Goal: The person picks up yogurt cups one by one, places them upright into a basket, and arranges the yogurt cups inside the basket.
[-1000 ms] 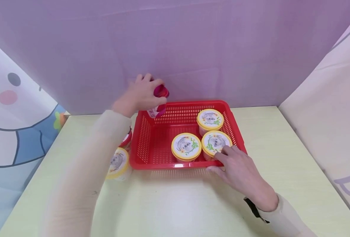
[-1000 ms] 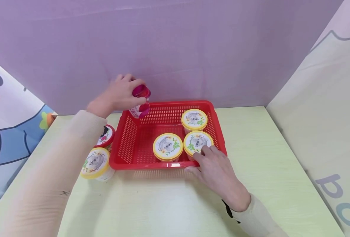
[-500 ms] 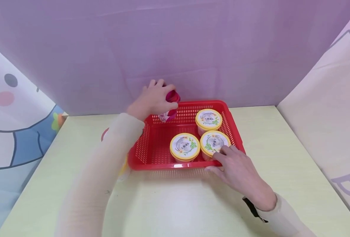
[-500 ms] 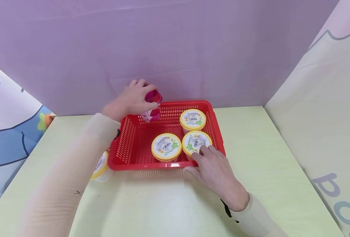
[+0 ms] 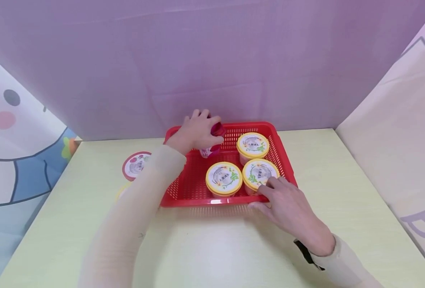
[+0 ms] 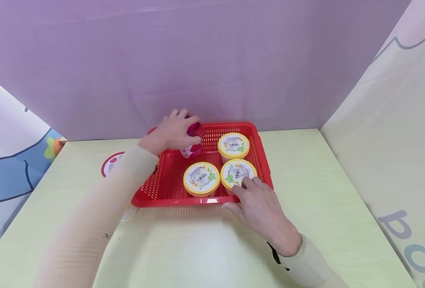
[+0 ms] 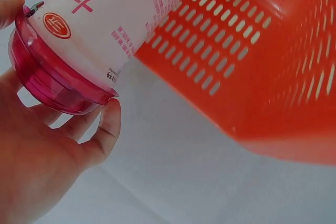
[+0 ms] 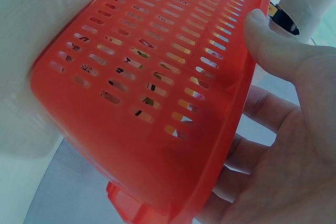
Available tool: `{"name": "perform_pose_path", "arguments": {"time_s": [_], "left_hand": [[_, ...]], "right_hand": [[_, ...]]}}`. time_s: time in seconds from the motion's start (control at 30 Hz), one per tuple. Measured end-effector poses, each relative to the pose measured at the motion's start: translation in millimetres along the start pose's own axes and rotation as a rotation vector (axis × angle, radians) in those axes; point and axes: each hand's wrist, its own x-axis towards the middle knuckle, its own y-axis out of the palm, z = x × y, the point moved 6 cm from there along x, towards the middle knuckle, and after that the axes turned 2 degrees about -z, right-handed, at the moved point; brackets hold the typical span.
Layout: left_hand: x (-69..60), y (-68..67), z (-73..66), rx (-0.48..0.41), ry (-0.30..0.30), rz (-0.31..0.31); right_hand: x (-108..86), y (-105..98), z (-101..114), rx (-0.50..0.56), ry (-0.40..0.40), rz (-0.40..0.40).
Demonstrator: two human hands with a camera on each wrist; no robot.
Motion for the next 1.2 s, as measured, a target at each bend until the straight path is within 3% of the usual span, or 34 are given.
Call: {"name": "perform_pose_path", "arguments": {"time_s": [0.63, 1.2], "left_hand": [[2.7, 33.4, -17.4, -0.066, 0.008, 0.076], [1.7, 37.7, -32.5, -0.075, 0.059, 0.082]], "right_hand": [[-0.1, 0, 1, -0.004, -0.008, -0.004], [0.0, 1, 1, -0.01, 0.001, 0.004]]}}
